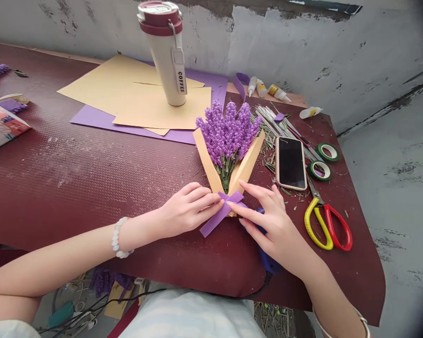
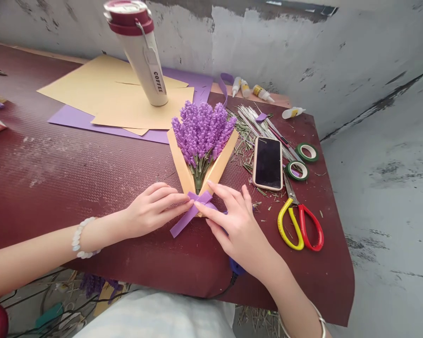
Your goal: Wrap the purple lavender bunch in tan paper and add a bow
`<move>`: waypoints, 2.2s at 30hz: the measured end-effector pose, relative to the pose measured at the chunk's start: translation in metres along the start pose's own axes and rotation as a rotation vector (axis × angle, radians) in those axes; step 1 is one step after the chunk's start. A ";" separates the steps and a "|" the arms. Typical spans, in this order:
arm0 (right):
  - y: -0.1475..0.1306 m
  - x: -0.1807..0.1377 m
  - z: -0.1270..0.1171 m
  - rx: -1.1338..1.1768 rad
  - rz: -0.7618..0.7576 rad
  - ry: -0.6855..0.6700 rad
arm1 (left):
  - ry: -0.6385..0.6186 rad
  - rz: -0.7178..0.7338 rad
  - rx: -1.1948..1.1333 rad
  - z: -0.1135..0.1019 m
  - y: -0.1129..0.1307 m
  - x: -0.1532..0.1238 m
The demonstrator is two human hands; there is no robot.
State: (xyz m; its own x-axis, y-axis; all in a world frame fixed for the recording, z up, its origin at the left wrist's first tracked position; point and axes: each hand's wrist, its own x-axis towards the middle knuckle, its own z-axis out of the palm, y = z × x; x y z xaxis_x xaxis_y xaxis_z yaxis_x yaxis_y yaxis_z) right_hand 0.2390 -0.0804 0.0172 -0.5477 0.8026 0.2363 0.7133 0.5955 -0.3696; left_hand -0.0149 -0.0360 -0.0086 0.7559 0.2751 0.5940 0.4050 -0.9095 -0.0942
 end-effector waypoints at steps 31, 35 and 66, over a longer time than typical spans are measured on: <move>-0.033 -0.016 0.021 -0.129 -0.081 0.481 | -0.172 -0.020 -0.098 0.017 0.005 -0.011; -0.035 -0.022 0.031 -0.137 -0.154 0.436 | -0.162 -0.034 -0.118 0.018 0.006 -0.012; -0.036 -0.008 0.030 -0.440 0.150 0.477 | -0.103 -0.093 -0.170 0.025 0.010 -0.011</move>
State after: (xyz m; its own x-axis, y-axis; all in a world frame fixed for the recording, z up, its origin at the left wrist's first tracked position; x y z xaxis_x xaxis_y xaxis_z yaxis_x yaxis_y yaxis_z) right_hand 0.2049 -0.1096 0.0016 -0.2474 0.7448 0.6198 0.9341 0.3533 -0.0518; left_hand -0.0068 -0.0405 -0.0362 0.7716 0.3826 0.5081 0.3891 -0.9159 0.0988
